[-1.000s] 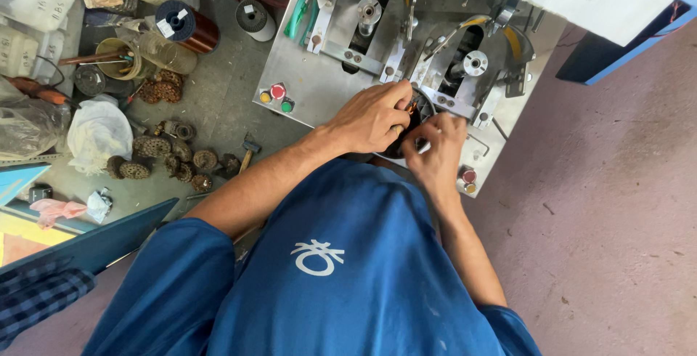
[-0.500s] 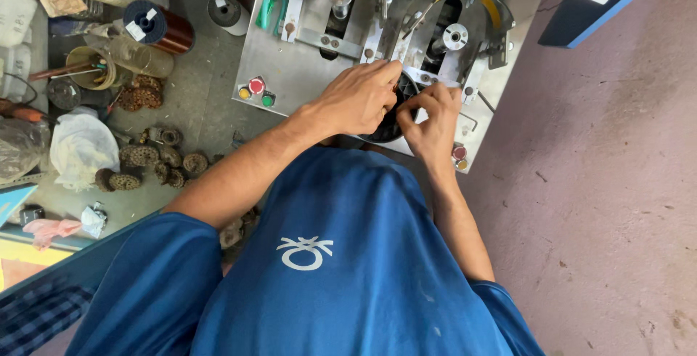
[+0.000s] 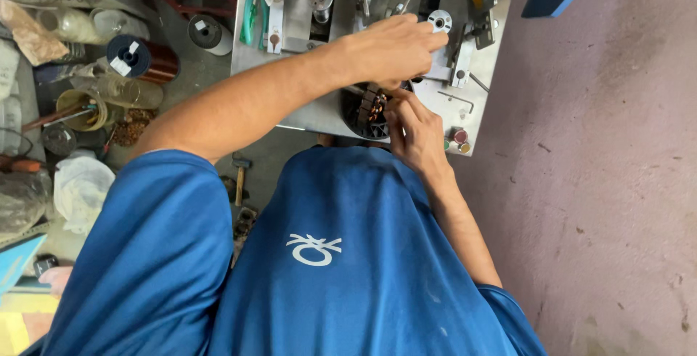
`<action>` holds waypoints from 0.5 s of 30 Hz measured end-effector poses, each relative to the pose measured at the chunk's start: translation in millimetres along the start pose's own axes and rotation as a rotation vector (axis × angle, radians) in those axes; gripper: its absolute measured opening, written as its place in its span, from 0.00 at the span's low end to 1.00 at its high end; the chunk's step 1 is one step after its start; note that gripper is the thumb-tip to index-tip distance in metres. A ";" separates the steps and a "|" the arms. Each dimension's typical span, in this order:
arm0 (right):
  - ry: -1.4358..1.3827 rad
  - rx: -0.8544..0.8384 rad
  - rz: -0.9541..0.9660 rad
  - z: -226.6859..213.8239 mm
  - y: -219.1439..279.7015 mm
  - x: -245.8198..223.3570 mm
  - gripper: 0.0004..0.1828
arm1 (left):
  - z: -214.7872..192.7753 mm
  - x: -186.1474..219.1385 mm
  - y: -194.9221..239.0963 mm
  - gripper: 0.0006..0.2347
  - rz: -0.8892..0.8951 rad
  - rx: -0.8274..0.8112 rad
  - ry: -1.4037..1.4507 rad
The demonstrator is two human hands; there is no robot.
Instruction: The person prepares a motor stator by inserting insulation strips into the slots by hand and using shears to trim wires.
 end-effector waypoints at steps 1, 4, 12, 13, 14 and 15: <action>0.030 0.015 0.036 3.5 -0.7 1.8 0.06 | -3.7 -1.7 5.1 0.05 0.010 0.033 0.055; 0.120 0.052 0.131 12.8 1.1 8.5 0.07 | -10.3 -0.7 30.7 0.04 -0.095 0.167 0.204; -0.301 0.169 0.465 25.7 20.6 22.9 0.15 | 3.5 24.2 86.2 0.03 -0.199 0.685 0.534; -0.306 0.173 0.458 29.5 22.7 24.3 0.13 | 6.2 18.1 92.7 0.02 -0.248 0.768 0.611; -0.308 0.177 0.451 32.8 24.7 27.6 0.12 | 13.0 10.5 96.2 0.02 -0.248 0.779 0.913; -0.310 0.181 0.445 37.1 27.1 31.1 0.11 | 21.0 3.6 100.4 0.02 -0.247 0.776 1.216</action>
Point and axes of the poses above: each hand's wrist, its own y-axis away from the middle knuckle, its own z-axis out of the palm, x = y × z, the point moved 4 cm from there along -y, towards the middle knuckle, and after that the axes turned 15 degrees about y, right-handed, at the moved point
